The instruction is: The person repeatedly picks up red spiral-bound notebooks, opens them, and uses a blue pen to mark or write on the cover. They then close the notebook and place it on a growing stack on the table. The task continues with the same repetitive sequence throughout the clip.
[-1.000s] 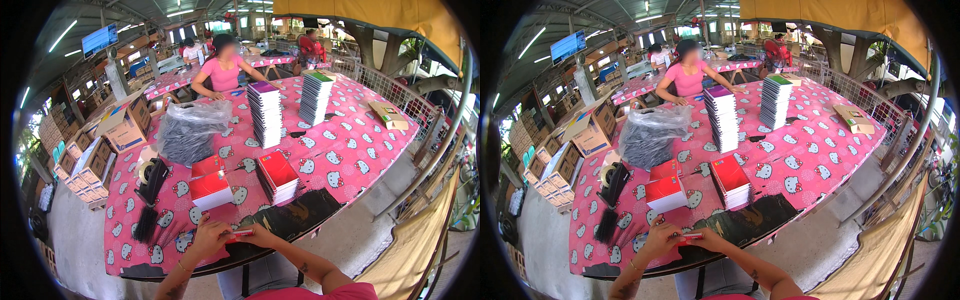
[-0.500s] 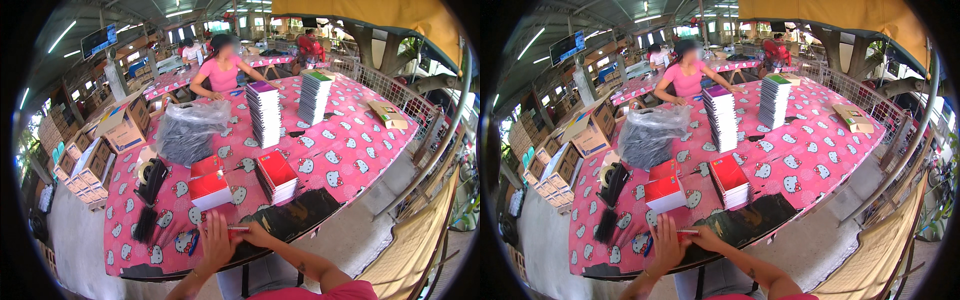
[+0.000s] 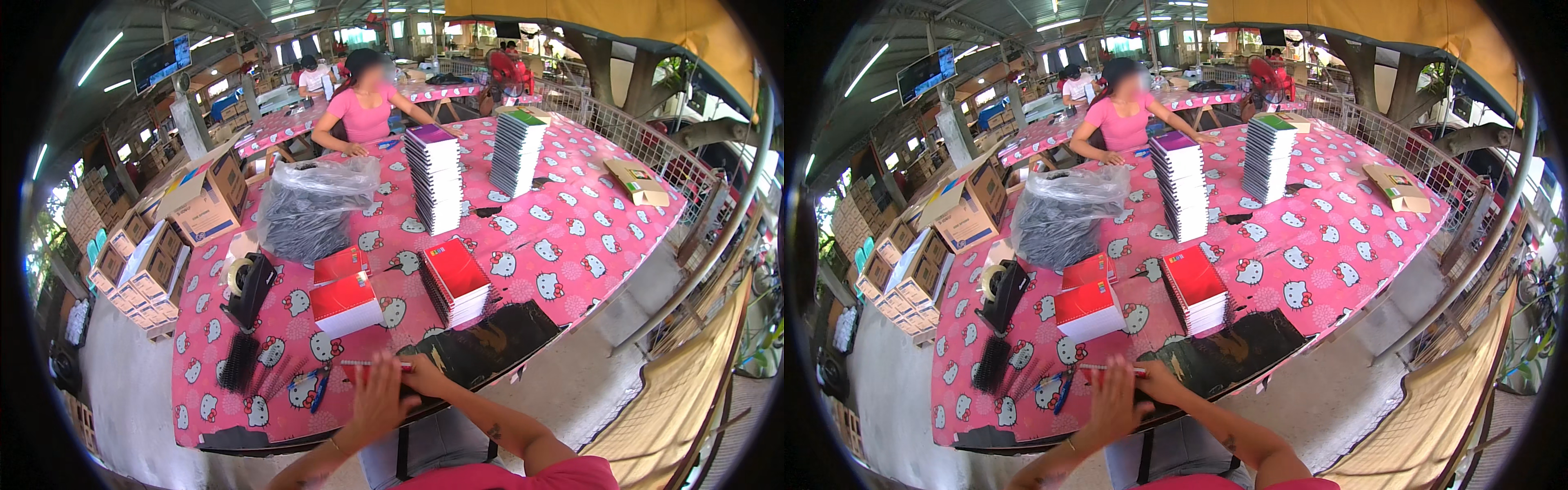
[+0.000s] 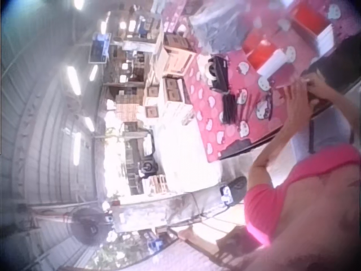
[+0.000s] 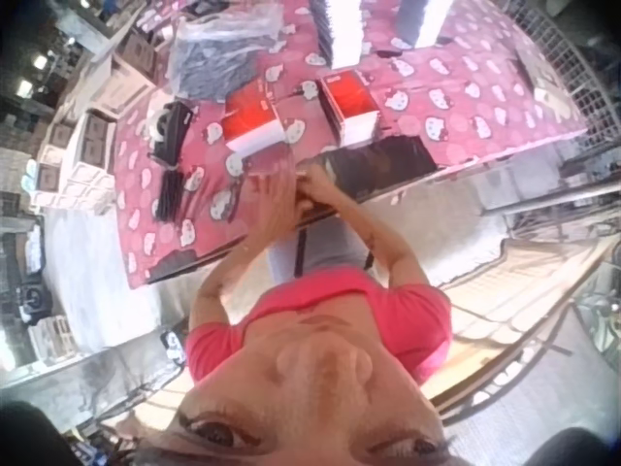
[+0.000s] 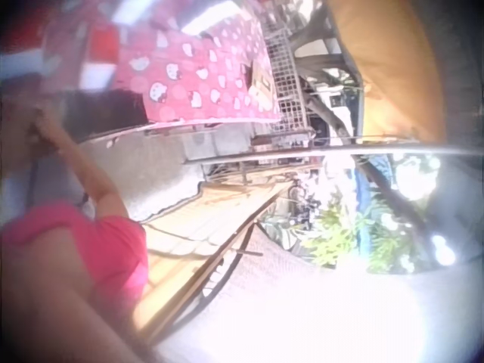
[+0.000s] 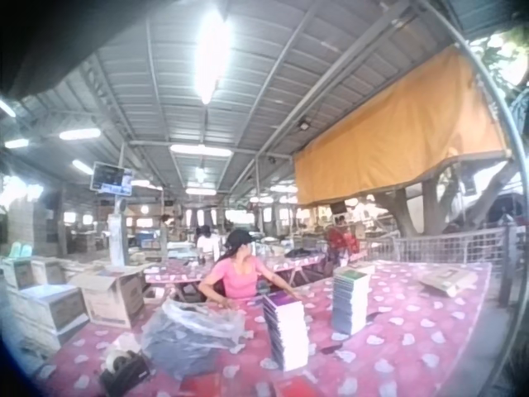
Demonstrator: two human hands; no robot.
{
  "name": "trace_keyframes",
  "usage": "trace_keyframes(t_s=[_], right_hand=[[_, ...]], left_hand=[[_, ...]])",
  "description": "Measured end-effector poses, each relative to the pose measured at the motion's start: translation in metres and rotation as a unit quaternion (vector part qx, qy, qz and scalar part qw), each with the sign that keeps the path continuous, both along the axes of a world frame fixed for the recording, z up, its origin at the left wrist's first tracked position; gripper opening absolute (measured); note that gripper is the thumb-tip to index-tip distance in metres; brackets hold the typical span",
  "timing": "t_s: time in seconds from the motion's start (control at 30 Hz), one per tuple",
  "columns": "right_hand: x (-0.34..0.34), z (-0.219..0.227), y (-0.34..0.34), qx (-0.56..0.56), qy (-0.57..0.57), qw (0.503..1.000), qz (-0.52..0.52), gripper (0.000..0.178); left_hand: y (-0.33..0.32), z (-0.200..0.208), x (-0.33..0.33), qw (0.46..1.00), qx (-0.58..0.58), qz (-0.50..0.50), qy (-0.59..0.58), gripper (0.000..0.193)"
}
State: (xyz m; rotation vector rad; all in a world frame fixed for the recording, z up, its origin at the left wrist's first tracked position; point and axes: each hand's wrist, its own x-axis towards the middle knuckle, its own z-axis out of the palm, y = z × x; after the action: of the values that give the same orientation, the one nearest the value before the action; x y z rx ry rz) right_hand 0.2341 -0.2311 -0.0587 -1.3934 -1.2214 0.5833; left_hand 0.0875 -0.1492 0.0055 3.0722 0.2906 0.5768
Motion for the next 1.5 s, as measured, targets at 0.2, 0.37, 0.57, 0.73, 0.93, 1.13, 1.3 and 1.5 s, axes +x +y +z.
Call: trace_keyframes(t_s=[0.2,0.37,0.57,0.73,0.93,1.13,1.3,1.5], right_hand=[[-0.007,0.018,-0.005,-0.044,0.047,0.997,-0.048,0.039],[-0.038,0.050,-0.015,0.075,0.027,0.992,-0.101,0.062],[-0.046,0.086,-0.033,0.036,-0.334,0.927,-0.164,0.060],[-0.020,0.062,-0.014,0.062,-0.431,0.895,-0.099,0.035],[-0.024,0.066,-0.003,-0.071,-0.469,0.879,-0.039,0.031],[-0.010,0.087,0.004,-0.064,-0.473,0.878,-0.036,0.033],[-0.017,0.102,0.010,-0.166,-0.433,0.886,0.003,0.031],[-0.019,0.086,0.016,-0.065,-0.402,0.912,-0.039,0.027]], left_hand=[[-0.011,-0.020,-0.015,0.994,-0.070,-0.042,-0.073,0.081],[-0.028,0.016,-0.016,0.916,-0.367,-0.001,-0.161,0.066],[0.015,-0.018,-0.036,0.755,-0.637,0.057,-0.145,0.046],[0.020,-0.020,-0.018,0.754,-0.644,0.060,-0.114,0.033],[0.030,-0.056,-0.019,0.771,-0.597,0.012,-0.221,0.033],[0.027,-0.037,-0.016,0.845,-0.505,0.061,-0.167,0.045],[0.029,-0.038,-0.015,0.838,-0.520,0.070,-0.149,0.049],[0.028,-0.042,-0.014,0.752,-0.617,0.055,-0.224,0.039]])
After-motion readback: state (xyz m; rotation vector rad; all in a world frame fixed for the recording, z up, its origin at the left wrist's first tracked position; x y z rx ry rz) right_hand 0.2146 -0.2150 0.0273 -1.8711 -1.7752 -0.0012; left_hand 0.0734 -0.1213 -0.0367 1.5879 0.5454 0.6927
